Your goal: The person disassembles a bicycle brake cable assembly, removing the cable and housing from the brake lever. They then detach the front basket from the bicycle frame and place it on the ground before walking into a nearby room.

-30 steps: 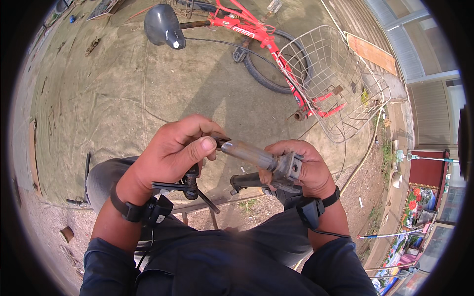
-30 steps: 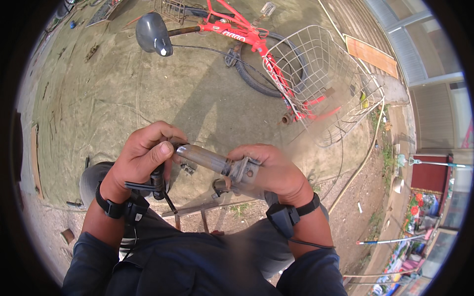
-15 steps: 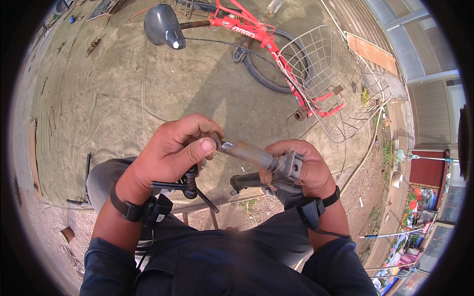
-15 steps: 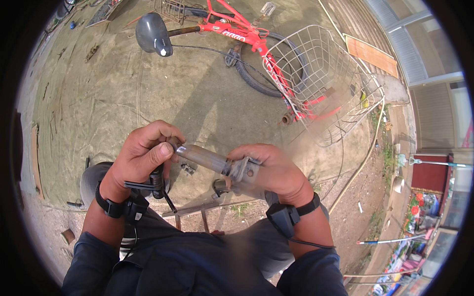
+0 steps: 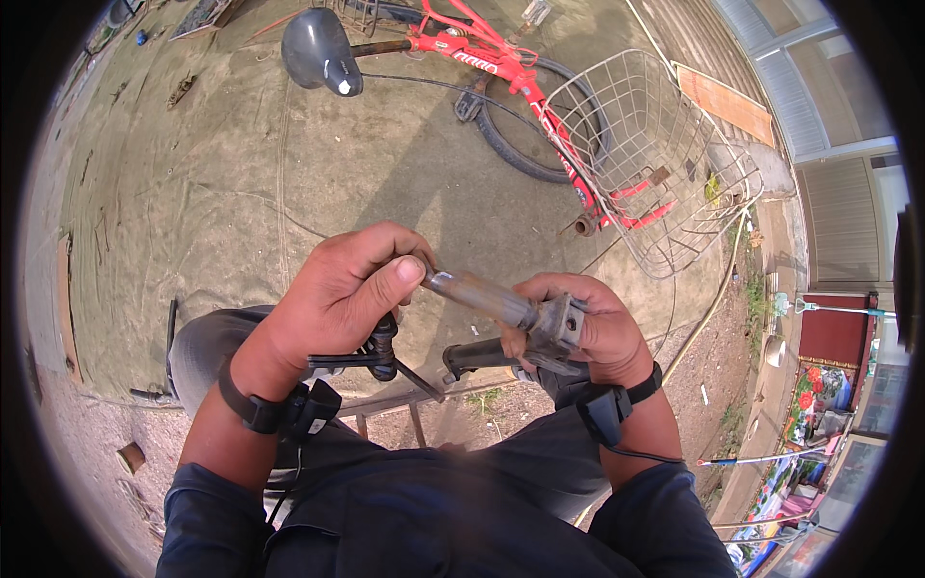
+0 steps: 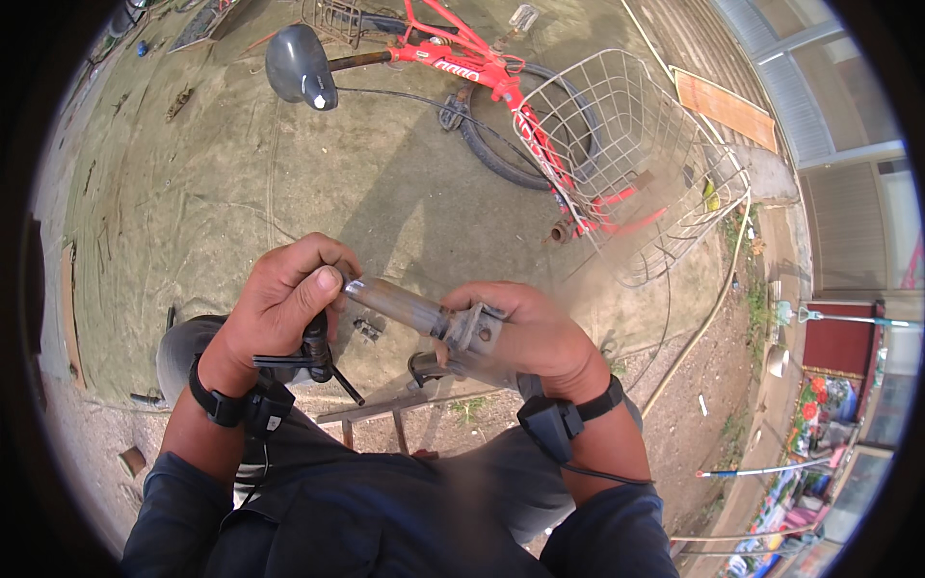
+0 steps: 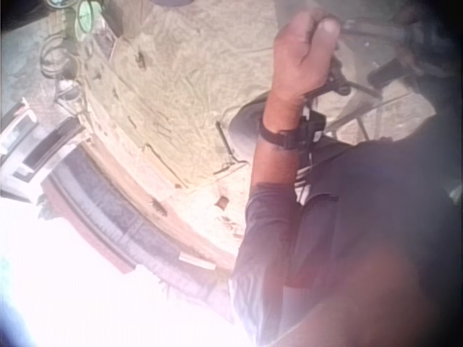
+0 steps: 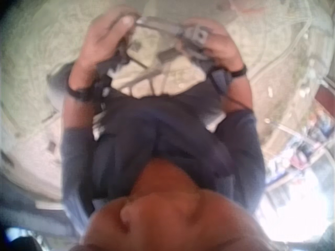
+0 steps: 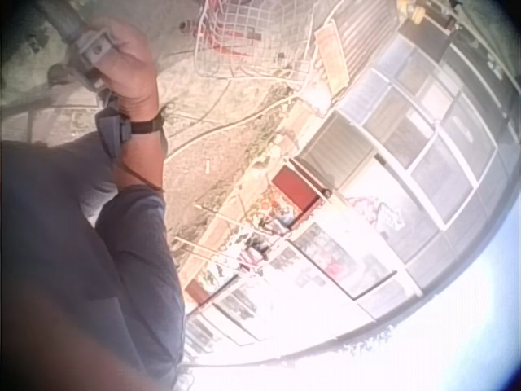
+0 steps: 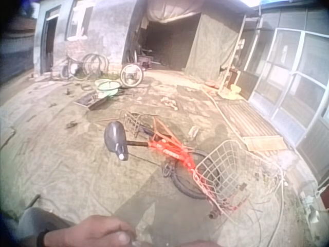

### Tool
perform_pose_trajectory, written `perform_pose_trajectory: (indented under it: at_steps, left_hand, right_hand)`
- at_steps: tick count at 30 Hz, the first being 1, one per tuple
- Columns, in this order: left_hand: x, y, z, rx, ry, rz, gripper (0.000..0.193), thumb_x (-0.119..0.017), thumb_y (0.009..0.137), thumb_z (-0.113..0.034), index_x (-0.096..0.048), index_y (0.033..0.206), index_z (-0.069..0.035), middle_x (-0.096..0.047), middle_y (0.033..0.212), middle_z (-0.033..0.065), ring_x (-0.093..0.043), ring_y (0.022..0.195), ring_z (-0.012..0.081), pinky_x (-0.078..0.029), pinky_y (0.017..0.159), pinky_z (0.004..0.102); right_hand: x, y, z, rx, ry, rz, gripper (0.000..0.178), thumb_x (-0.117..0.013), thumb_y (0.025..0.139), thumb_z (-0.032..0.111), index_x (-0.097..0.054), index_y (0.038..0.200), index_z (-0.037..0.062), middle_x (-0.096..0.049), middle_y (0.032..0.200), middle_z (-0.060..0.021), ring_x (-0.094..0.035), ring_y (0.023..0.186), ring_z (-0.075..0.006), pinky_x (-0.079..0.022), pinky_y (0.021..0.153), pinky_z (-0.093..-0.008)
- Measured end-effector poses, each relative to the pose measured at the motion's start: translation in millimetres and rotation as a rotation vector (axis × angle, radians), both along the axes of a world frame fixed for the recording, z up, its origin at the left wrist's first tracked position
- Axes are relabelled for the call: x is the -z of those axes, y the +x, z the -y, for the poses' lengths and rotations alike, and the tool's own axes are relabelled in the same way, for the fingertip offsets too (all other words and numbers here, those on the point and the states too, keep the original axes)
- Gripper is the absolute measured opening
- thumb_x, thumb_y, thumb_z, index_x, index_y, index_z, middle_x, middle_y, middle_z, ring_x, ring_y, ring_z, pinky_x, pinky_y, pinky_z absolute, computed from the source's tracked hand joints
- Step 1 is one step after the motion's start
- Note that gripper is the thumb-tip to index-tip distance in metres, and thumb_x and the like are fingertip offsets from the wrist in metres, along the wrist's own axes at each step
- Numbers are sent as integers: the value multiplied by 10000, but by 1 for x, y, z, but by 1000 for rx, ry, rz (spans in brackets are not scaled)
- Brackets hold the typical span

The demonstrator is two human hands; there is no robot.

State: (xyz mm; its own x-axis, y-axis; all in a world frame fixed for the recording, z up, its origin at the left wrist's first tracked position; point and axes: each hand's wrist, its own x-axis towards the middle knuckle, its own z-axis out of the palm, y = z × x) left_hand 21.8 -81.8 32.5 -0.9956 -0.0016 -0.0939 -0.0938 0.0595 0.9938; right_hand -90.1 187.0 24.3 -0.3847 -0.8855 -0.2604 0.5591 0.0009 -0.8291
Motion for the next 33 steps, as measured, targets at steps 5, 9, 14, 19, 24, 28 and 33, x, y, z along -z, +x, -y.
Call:
perform_pose_trajectory:
  at_steps: [5,9,14,19,24,28,33]
  left_hand:
    - [8,-2,-4,-12,-174,-225,354,-475,1043,-340,-586,1003,-5,-554,716,30,-571,573,100,-443,530,244]
    - [13,1,-2,-43,-189,-208,293,-503,1038,-280,-598,966,-13,-565,722,69,-561,658,167,-468,625,299]
    - [14,-1,2,38,-100,-123,284,-500,1042,-279,-592,1028,-10,-554,713,40,-533,649,129,-444,606,289]
    - [6,1,-2,11,47,-74,322,-527,1032,-307,-574,1141,-7,-566,735,12,-529,674,97,-444,622,266]
    - [4,1,0,24,92,70,366,-553,1015,-336,-566,1171,-5,-580,762,26,-548,654,91,-454,600,246]
    - [7,-1,0,15,122,69,378,-566,1003,-351,-558,1165,-9,-595,783,40,-568,571,95,-447,521,222]
    - [6,0,-5,-38,180,-2,365,-559,1008,-342,-570,1142,-2,-593,771,46,-572,568,95,-446,512,216]
  right_hand:
    - [-1,-1,1,-28,28,62,560,-696,894,282,-514,1275,-85,-658,982,-247,-646,886,-335,-525,683,-383]
    - [-2,1,3,-59,36,45,537,-700,894,262,-526,1268,-81,-659,992,-239,-652,892,-314,-528,698,-379]
    - [-4,1,2,-89,74,-49,491,-694,908,235,-540,1269,-60,-664,1001,-229,-662,896,-285,-541,710,-381]
    - [0,1,0,7,11,18,501,-695,914,259,-537,1276,-51,-664,1005,-225,-664,888,-290,-557,701,-386]
    - [2,1,0,-6,-20,-2,510,-701,911,266,-533,1278,-46,-665,1009,-224,-665,892,-291,-559,703,-386]
    - [2,1,1,-9,-17,15,523,-708,905,273,-532,1284,-41,-665,1014,-223,-666,898,-290,-560,704,-386]
    - [1,2,0,11,-25,42,549,-717,900,294,-530,1292,-42,-667,1015,-224,-669,897,-291,-561,697,-383]
